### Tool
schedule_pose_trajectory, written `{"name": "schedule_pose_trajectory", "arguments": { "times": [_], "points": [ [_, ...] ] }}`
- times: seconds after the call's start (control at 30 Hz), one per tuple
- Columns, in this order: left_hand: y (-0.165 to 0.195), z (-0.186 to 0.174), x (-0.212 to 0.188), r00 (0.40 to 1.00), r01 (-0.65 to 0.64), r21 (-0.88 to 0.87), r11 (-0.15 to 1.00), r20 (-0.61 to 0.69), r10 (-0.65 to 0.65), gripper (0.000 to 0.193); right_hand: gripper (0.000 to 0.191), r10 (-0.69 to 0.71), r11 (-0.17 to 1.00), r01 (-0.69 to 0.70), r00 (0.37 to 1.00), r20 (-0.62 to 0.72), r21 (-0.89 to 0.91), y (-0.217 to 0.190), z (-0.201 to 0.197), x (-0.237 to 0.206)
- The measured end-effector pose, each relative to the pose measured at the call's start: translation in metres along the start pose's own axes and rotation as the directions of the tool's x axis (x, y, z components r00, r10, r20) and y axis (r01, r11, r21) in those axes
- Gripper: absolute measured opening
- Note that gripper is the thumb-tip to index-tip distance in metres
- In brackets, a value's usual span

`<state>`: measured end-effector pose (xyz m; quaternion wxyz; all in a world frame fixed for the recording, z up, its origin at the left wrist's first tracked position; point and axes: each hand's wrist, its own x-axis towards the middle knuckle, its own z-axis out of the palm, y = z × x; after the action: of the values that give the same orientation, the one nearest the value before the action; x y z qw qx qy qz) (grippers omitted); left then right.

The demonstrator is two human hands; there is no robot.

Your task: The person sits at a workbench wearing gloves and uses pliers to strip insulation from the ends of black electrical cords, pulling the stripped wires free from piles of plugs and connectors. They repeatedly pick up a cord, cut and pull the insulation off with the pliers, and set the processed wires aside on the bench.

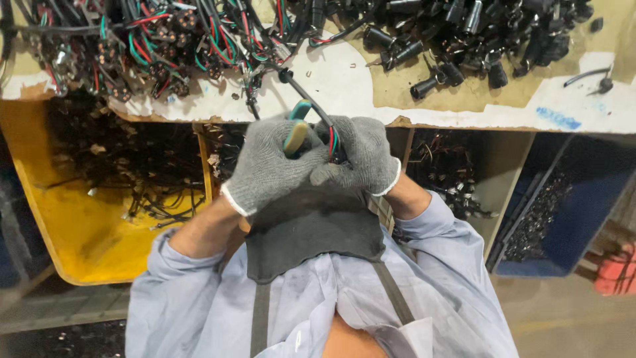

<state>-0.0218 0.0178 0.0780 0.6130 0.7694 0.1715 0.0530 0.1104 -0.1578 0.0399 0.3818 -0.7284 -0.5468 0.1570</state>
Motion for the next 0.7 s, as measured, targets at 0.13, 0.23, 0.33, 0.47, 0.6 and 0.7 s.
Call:
{"name": "schedule_pose_trajectory", "arguments": {
  "times": [0.13,0.23,0.33,0.47,0.6,0.7],
  "points": [
    [0.010,-0.031,-0.022,0.884,-0.311,-0.175,0.934,-0.414,0.217,0.015,0.047,-0.058,0.998,0.059,0.997,-0.056,0.005,-0.002,0.005,0.002],
    [0.005,-0.033,-0.039,0.735,-0.521,-0.046,0.853,-0.533,0.420,0.015,0.035,-0.054,0.998,0.053,0.998,-0.030,-0.043,-0.006,0.011,0.003],
    [-0.026,-0.006,-0.042,0.769,-0.638,-0.061,0.768,-0.010,0.639,0.016,0.026,-0.103,0.974,0.126,0.987,0.125,-0.186,-0.013,0.018,0.012],
    [-0.064,0.042,-0.056,0.533,-0.716,-0.311,0.626,0.337,0.776,0.017,0.034,-0.273,0.931,0.303,0.948,0.165,-0.203,-0.026,0.013,0.023],
    [-0.052,0.074,-0.072,0.284,-0.702,-0.517,0.490,0.428,0.858,0.019,0.024,-0.412,0.862,0.474,0.862,0.294,-0.182,-0.031,0.001,0.027],
    [-0.028,0.054,-0.048,0.384,-0.716,-0.441,0.541,0.398,0.833,0.020,0.037,-0.468,0.880,0.475,0.868,0.167,0.000,-0.022,0.003,0.031]
  ]
}}
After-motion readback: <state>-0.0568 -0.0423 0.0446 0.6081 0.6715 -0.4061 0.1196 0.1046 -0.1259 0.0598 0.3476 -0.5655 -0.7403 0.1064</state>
